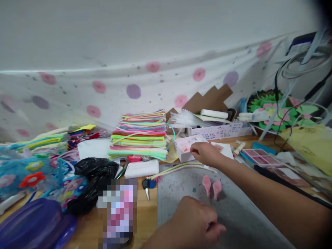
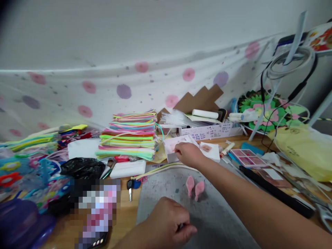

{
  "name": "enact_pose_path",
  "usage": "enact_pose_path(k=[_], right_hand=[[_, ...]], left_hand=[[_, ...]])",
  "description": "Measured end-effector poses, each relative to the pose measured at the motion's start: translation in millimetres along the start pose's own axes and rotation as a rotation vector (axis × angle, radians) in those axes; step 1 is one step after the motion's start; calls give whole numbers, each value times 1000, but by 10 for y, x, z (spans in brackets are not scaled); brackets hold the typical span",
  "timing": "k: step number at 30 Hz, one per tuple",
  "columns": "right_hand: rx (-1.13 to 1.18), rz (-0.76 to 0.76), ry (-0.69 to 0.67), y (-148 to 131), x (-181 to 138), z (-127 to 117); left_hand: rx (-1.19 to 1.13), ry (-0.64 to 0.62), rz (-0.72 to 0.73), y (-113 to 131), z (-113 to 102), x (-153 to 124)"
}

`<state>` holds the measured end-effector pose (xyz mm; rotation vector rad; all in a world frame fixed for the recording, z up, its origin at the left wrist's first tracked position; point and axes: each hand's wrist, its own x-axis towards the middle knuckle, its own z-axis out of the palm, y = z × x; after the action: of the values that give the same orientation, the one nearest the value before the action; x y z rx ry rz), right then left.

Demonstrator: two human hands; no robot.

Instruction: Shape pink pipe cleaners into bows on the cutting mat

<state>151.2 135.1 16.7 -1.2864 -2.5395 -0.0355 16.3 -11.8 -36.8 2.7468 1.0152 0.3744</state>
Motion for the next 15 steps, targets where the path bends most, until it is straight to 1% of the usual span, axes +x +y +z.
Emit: enact_pose_path(k=[5,9,11,15], right_hand=[[25,-63,74,-212,382,-5],[12,-87,109,-360,787,29],[-13,-85,120,-403,1020,21],[-84,-32,129,-404,1483,-6]], left_hand=[[37,-4,-36,-44,7,42],[25,7,-11,-46,92,58],[22,7,-23,-42,123,49],[-22,48,-112,-50,103,22]])
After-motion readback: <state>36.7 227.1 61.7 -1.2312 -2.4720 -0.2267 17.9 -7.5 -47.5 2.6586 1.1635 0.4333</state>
